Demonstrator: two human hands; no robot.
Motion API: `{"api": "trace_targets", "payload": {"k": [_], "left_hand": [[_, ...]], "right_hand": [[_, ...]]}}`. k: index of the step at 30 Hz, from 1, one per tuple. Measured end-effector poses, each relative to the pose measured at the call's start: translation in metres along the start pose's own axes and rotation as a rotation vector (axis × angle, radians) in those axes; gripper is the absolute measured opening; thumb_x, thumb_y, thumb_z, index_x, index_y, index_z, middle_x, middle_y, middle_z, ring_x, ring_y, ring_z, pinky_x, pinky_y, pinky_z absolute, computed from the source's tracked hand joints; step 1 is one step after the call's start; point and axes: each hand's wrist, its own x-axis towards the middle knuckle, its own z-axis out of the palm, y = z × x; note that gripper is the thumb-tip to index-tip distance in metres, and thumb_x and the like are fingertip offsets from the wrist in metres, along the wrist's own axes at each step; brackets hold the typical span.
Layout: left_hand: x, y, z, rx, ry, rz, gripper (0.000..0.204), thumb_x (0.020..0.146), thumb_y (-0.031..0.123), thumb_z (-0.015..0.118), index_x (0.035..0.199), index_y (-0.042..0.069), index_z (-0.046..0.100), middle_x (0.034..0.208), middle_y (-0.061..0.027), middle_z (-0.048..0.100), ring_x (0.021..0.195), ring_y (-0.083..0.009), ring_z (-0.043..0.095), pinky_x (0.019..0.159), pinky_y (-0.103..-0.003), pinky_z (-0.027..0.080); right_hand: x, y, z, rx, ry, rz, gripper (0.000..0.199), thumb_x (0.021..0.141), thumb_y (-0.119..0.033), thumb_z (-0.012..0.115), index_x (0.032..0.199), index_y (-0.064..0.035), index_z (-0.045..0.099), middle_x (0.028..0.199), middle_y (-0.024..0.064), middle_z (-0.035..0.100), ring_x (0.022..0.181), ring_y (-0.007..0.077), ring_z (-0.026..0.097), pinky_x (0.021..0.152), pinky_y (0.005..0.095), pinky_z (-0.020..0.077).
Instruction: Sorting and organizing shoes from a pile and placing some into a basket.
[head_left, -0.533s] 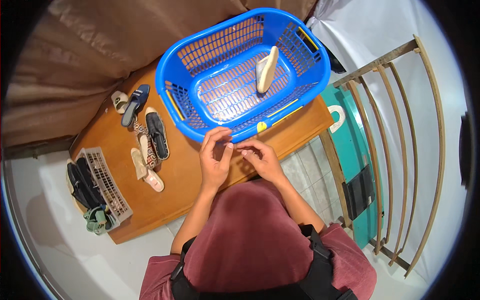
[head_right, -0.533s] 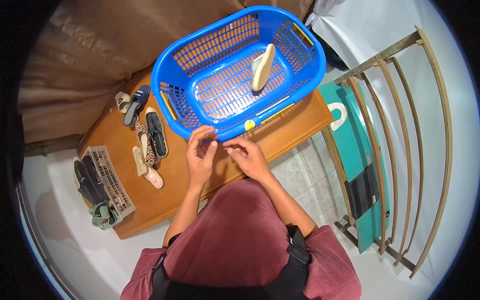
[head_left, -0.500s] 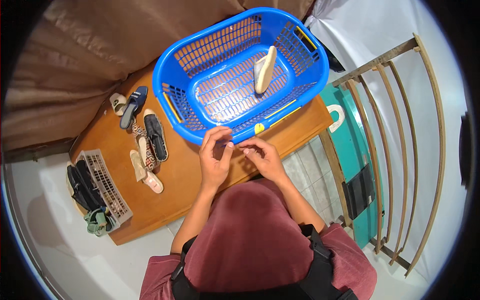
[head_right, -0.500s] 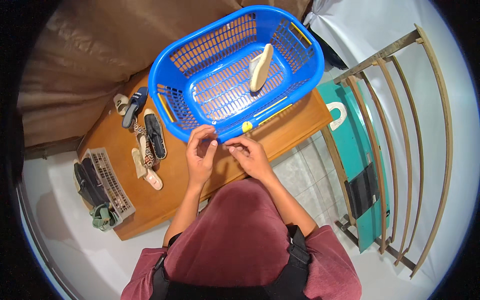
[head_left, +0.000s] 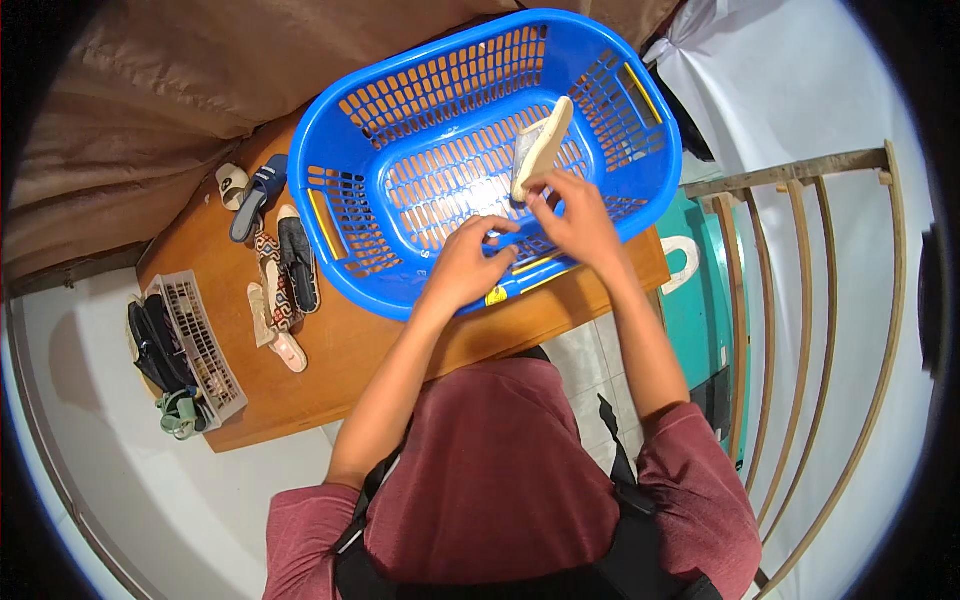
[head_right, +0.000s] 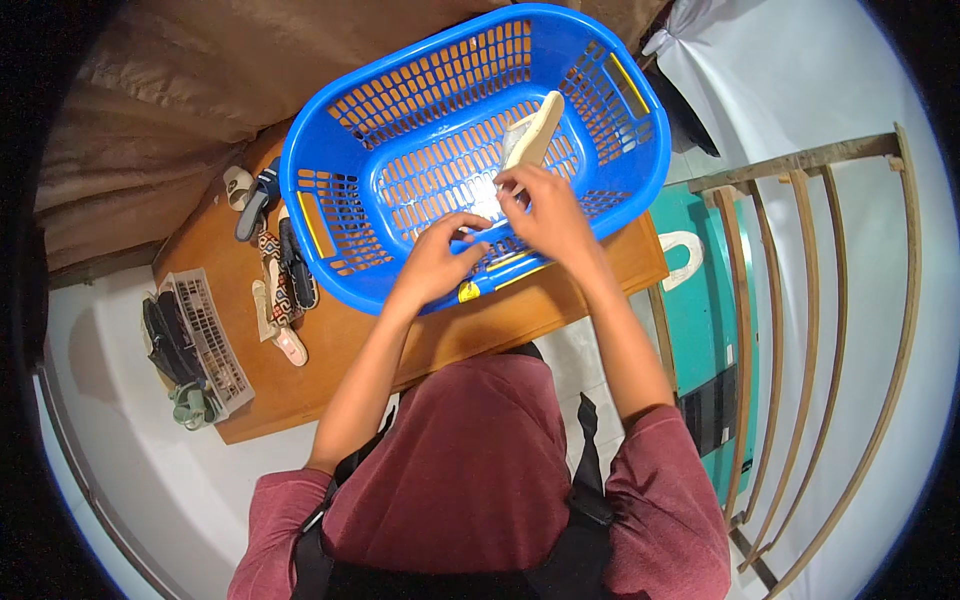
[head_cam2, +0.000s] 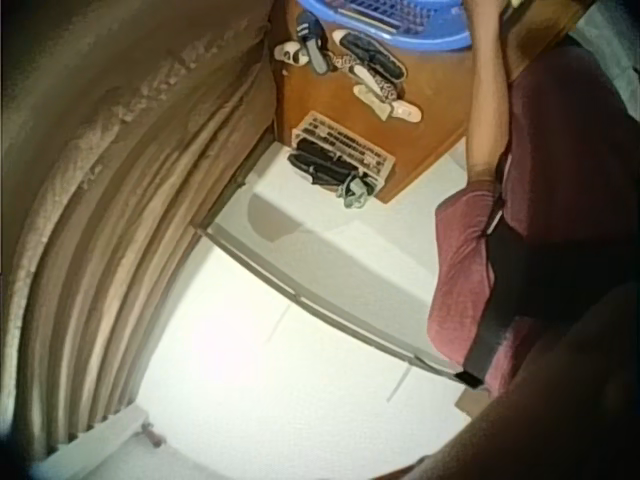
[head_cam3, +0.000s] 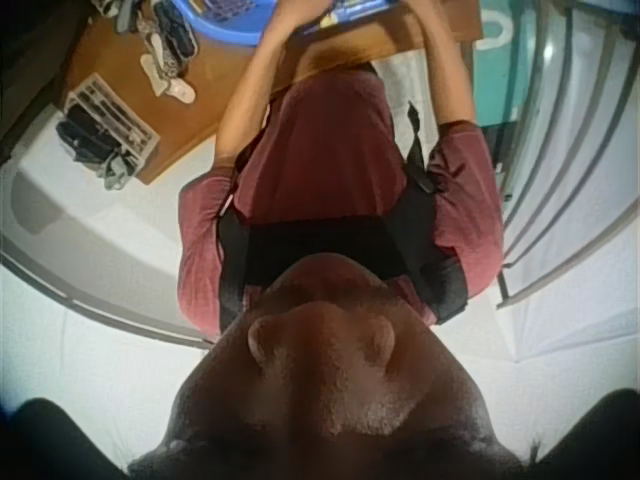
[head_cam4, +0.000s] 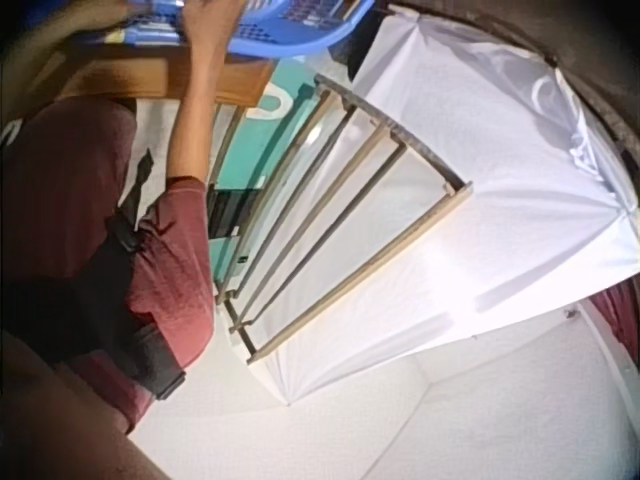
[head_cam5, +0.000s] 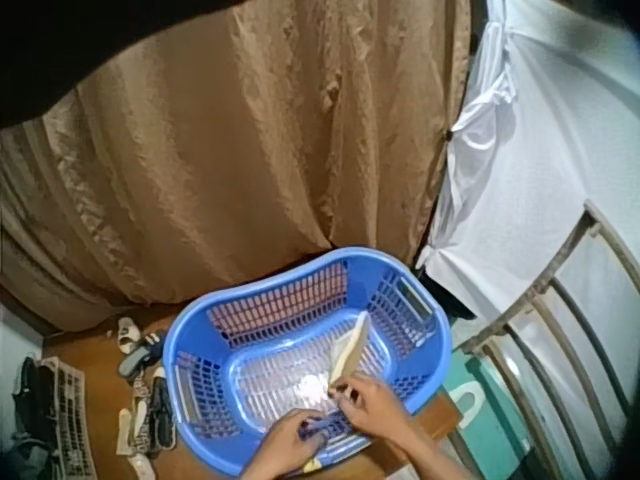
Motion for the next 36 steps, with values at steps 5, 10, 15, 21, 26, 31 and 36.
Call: {"api": "trace_targets", "payload": {"k": [5,10,15,21,26,31,36], "left_hand": [[0.062,0.001,0.009,-0.986,-0.072,-0.644,0.037,0.094,0.029,0.066,0.128,0.015,0.064,0.126,-0.0043,0.064,0.114,-0.0183,0.058,0.106,-0.050,0.037],[0.114,-0.049,0.042,-0.999,0.112,-0.853,0.031,0.093,0.031,0.066,0.119,0.016,0.063,0.122,-0.0084,0.056,0.112,-0.0231,0.056,0.104,-0.052,0.039],[0.143,-0.078,0.060,-0.997,0.149,-0.977,0.038,0.090,0.032,0.067,0.118,0.011,0.055,0.108,-0.0115,0.044,0.114,-0.0340,0.049,0.105,-0.056,0.042],[0.153,-0.081,0.084,-1.117,0.056,-1.015,0.042,0.098,0.032,0.057,0.127,0.002,0.053,0.124,-0.0243,0.054,0.113,-0.0390,0.058,0.103,-0.054,0.050],[0.150,-0.086,0.090,-1.273,0.079,-0.946,0.035,0.099,0.025,0.057,0.124,0.001,0.057,0.110,-0.0185,0.064,0.100,-0.0309,0.067,0.097,-0.044,0.055],[0.141,-0.066,0.066,-1.116,-0.026,-0.913,0.031,0.097,0.025,0.062,0.122,0.005,0.062,0.109,-0.0125,0.066,0.098,-0.0254,0.068,0.092,-0.040,0.058],[0.114,-0.026,0.028,-0.889,0.014,-0.860,0.031,0.098,0.027,0.067,0.120,0.007,0.062,0.105,-0.0095,0.065,0.095,-0.0234,0.068,0.088,-0.040,0.061]], "right_hand": [[0.055,0.063,-0.007,-0.189,-0.153,0.194,0.025,0.089,-0.018,0.068,0.108,-0.0025,0.072,0.103,0.0199,0.073,0.089,0.0363,0.071,0.080,0.0443,0.0562],[0.083,0.092,0.005,-0.373,-0.351,0.496,0.039,0.085,-0.024,0.068,0.121,-0.0111,0.071,0.116,0.0214,0.073,0.111,0.0396,0.069,0.097,0.0475,0.0544],[0.085,0.090,0.011,-0.565,-0.624,0.534,0.068,0.083,-0.025,0.069,0.149,-0.0267,0.052,0.134,0.0159,0.067,0.124,0.0351,0.065,0.103,0.0499,0.0515],[0.078,0.086,0.015,-0.617,-0.775,0.492,0.082,0.081,-0.028,0.073,0.157,-0.0302,0.041,0.142,0.0148,0.061,0.127,0.0354,0.062,0.104,0.0497,0.0512],[0.079,0.081,0.013,-0.633,-0.745,0.495,0.075,0.081,-0.037,0.077,0.150,-0.0244,0.049,0.136,0.0168,0.065,0.125,0.0353,0.063,0.102,0.0494,0.0520],[0.073,0.099,0.009,-0.431,-0.554,0.485,0.062,0.088,-0.049,0.073,0.137,-0.0139,0.055,0.115,0.0225,0.072,0.112,0.0394,0.069,0.095,0.0477,0.0531],[0.059,0.070,0.005,-0.159,-0.438,0.538,0.050,0.093,-0.043,0.071,0.126,-0.0096,0.056,0.108,0.0227,0.074,0.101,0.0354,0.073,0.084,0.0432,0.0544]]}}
